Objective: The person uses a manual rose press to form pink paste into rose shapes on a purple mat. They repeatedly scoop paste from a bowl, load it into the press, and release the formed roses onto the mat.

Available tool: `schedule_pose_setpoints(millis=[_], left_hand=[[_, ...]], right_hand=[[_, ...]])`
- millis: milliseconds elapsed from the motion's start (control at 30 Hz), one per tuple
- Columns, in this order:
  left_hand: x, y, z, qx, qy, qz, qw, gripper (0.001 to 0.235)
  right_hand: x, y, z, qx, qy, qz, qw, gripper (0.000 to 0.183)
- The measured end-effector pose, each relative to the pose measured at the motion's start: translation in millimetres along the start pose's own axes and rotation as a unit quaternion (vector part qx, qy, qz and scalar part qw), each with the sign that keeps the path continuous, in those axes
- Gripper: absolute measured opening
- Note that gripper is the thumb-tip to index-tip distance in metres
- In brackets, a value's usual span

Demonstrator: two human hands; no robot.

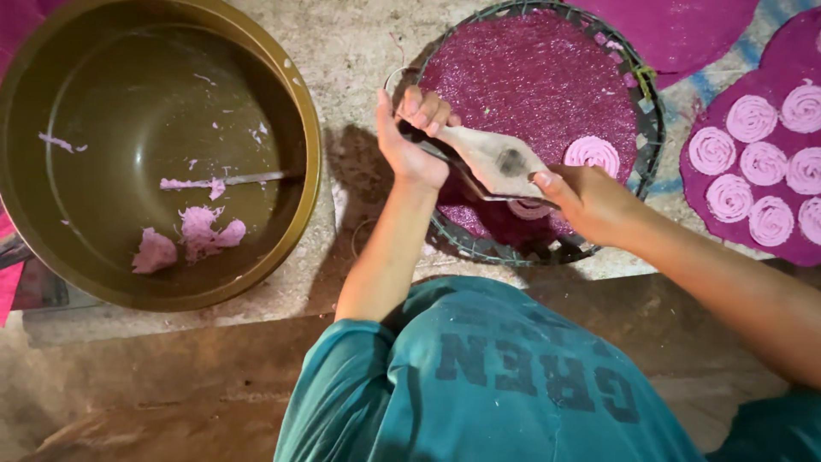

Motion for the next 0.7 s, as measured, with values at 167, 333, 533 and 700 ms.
schedule_pose_setpoints(millis=[167,333,533,700], left_hand=[[4,-7,-8,0.0,-0.011,-0.034,0.999,0.045],[14,-24,0,0.026,-0.01,-0.032,0.999,0.045],[-11,-37,-9,0.03,-0.019,-0.014,0.999,0.042],[8,-43,-28,-0.008,-0.017,-0.047,0.999,0.042]], right_hand=[[1,6,2,0.015,-0.046,0.057,0.997,0.062],[-4,-5,11,-0.021,-0.08,-0.012,0.996,0.063],[-5,25,33,0.013,-0.098,0.025,0.995,0.061],[-9,16,17,0.053,-0.04,0.022,0.998,0.062]])
Point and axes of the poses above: each hand's wrist, its own z-axis away from the middle knuckle, its own y-axis out of the back of the hand, x = y × z, the point moved 6 cm from there along -z, towards the middle knuckle, and after that the axes turned 13 degrees about -x, right-handed, at the moved point
